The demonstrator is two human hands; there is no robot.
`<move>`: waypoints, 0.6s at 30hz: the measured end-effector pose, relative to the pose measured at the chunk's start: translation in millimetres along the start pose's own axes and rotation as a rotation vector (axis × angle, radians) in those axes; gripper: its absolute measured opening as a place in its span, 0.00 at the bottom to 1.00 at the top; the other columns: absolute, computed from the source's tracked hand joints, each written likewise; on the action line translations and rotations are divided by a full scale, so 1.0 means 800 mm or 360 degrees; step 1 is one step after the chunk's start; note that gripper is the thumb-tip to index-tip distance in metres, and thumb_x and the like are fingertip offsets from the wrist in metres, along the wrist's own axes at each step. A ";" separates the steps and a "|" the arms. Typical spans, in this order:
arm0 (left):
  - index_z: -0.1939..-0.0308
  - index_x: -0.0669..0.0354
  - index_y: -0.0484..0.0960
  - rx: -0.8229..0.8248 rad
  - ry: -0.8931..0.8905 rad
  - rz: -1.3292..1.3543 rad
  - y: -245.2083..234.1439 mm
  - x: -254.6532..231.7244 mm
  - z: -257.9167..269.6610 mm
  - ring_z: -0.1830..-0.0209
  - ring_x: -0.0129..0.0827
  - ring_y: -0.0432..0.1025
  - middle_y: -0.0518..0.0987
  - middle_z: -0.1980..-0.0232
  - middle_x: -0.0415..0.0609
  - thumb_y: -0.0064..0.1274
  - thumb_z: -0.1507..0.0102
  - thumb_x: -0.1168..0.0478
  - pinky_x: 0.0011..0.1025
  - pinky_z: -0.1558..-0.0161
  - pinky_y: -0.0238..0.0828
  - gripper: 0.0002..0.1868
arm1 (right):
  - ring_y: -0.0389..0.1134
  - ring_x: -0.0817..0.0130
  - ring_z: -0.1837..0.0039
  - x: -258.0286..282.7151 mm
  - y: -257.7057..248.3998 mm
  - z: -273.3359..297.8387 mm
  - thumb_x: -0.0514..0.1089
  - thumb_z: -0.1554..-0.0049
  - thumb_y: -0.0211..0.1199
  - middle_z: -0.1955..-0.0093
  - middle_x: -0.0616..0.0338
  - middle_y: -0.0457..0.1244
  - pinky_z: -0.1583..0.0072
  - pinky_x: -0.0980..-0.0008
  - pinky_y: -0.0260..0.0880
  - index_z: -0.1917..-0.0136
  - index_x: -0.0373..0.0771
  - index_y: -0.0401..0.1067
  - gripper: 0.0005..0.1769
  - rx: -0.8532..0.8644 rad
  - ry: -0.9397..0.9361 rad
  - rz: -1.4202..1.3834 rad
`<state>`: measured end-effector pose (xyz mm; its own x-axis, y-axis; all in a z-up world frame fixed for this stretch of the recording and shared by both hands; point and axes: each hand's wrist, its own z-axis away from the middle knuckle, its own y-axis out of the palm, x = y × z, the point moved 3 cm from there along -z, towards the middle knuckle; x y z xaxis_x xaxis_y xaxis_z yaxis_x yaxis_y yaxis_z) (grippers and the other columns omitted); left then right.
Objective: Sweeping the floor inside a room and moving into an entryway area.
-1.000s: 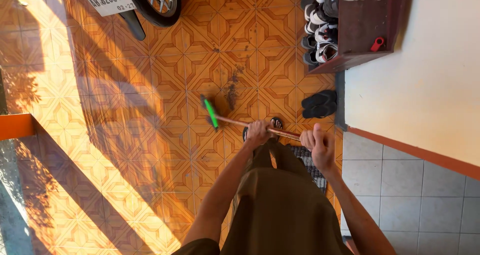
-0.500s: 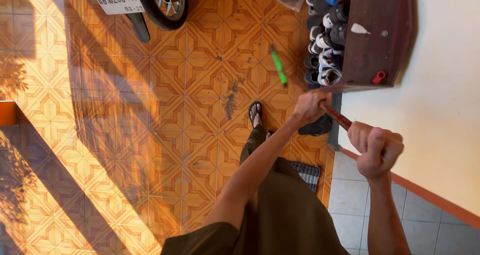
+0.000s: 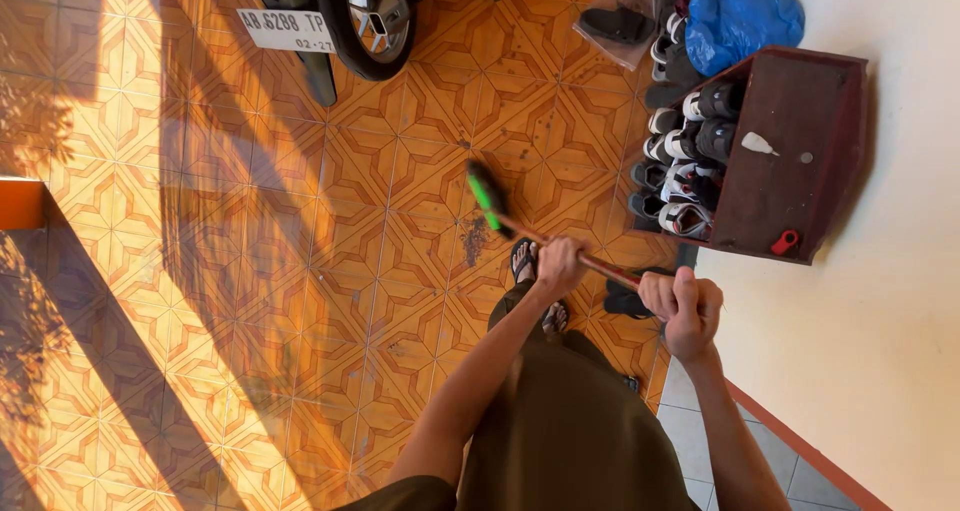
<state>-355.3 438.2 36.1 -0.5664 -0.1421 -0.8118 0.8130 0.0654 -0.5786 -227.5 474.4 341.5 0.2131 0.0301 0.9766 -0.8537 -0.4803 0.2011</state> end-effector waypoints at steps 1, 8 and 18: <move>0.65 0.56 0.82 0.0006 -0.0002 0.0006 -0.003 0.007 0.001 0.64 0.47 0.74 0.79 0.66 0.52 0.50 0.33 0.48 0.48 0.62 0.70 0.17 | 0.44 0.72 0.71 -0.013 -0.010 -0.003 0.48 0.26 0.36 0.78 0.65 0.45 0.64 0.68 0.49 0.74 0.41 0.45 0.33 -0.0004 0.0006 0.0004; 0.69 0.50 0.84 0.0205 -0.0034 -0.0385 -0.027 -0.039 -0.048 0.71 0.41 0.74 0.79 0.73 0.46 0.53 0.40 0.56 0.43 0.63 0.68 0.07 | 0.44 0.73 0.74 0.008 -0.074 -0.015 0.47 0.26 0.37 0.79 0.66 0.43 0.65 0.68 0.53 0.76 0.43 0.45 0.35 -0.0255 -0.0084 0.0162; 0.71 0.54 0.76 0.0243 0.0507 0.0166 -0.002 -0.191 -0.228 0.62 0.45 0.75 0.77 0.68 0.46 0.55 0.35 0.47 0.46 0.61 0.70 0.18 | 0.44 0.77 0.74 0.092 -0.078 -0.102 0.44 0.25 0.41 0.76 0.65 0.44 0.67 0.72 0.46 0.71 0.39 0.42 0.31 -0.0300 -0.0483 0.0473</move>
<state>-294.9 640.2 146.9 -0.4734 0.1739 -0.8635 0.8658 -0.0885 -0.4925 -197.1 578.4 407.4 0.0513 -0.3562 0.9330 -0.9643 -0.2607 -0.0466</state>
